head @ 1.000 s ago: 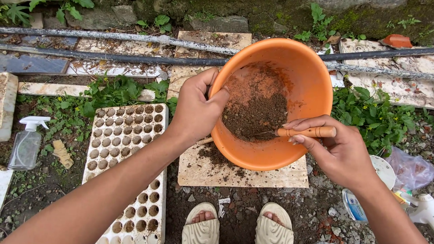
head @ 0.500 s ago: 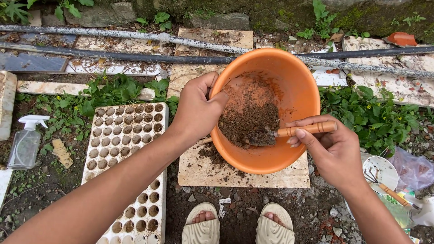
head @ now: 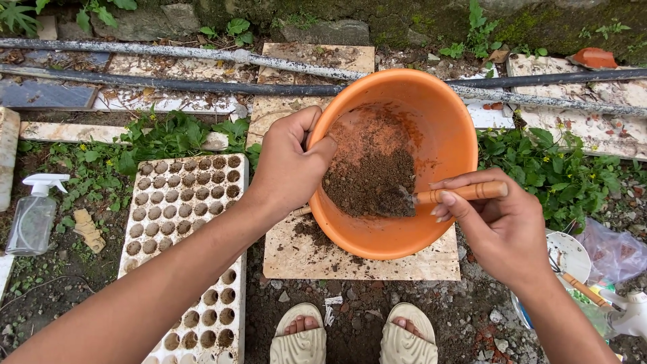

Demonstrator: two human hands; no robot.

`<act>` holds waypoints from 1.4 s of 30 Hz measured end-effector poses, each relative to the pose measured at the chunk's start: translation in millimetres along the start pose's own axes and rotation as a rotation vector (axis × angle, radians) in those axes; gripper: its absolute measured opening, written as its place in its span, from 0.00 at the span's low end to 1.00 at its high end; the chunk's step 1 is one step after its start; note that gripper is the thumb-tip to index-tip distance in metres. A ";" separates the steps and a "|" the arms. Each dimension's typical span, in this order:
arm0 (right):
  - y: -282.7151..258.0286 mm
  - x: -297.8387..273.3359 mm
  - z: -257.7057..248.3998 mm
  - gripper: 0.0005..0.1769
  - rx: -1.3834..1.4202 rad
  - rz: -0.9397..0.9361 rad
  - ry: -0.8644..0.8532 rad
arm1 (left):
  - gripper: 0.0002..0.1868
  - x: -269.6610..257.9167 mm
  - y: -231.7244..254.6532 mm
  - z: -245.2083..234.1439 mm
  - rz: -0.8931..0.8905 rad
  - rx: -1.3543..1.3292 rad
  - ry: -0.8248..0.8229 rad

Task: Gathering soil from the ground into a bowl using a trowel and then dumping it onto a workspace.

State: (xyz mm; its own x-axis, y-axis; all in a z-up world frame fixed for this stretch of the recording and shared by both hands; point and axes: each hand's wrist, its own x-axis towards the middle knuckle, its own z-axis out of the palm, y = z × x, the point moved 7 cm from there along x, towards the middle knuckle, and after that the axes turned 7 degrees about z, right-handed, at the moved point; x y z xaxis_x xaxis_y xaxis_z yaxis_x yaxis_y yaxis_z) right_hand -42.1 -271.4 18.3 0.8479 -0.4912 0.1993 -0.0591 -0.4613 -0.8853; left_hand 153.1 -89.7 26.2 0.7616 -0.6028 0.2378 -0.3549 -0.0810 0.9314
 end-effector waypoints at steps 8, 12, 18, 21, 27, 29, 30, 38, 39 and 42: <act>-2.7 -0.4 3.7 0.08 -0.106 -0.023 0.016 | 0.15 -0.8 1.9 2.0 -0.015 -0.007 -0.017; 2.5 3.1 2.6 0.08 -0.140 -0.008 -0.020 | 0.15 0.0 2.4 3.3 -0.011 -0.003 -0.024; 5.9 4.5 11.2 0.07 -0.074 0.052 -0.106 | 0.17 -0.7 1.8 3.0 -0.022 -0.003 -0.021; -1.3 4.8 10.6 0.09 -0.063 0.064 -0.141 | 0.17 -0.9 1.5 3.0 -0.022 0.009 -0.026; 6.2 1.2 8.9 0.08 0.053 0.103 -0.109 | 0.17 -0.3 -0.5 3.8 -0.065 -0.016 -0.030; 16.0 7.3 10.9 0.08 0.075 0.205 -0.084 | 0.16 1.5 -2.9 4.9 -0.058 -0.014 -0.021; 24.5 8.8 11.8 0.07 0.099 0.309 -0.061 | 0.16 1.6 -4.1 4.7 -0.055 -0.010 -0.011; 84.2 -0.2 47.9 0.12 0.608 0.552 0.006 | 0.10 -4.6 -6.5 8.0 0.004 0.033 0.010; 89.6 -1.3 52.4 0.12 0.657 0.593 -0.005 | 0.11 -5.6 -7.1 8.8 -0.011 0.030 0.010; 91.7 -3.3 55.0 0.12 0.692 0.647 0.005 | 0.10 -11.9 -9.6 8.3 -0.051 0.024 0.005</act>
State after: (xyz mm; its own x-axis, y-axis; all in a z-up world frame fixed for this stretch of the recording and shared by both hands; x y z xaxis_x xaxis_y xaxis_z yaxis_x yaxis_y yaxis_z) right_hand -21.3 -271.4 -86.7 0.7576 -0.5018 -0.4173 -0.1906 0.4414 -0.8768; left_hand 143.0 -88.3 12.2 0.7817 -0.5933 0.1920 -0.3287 -0.1304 0.9354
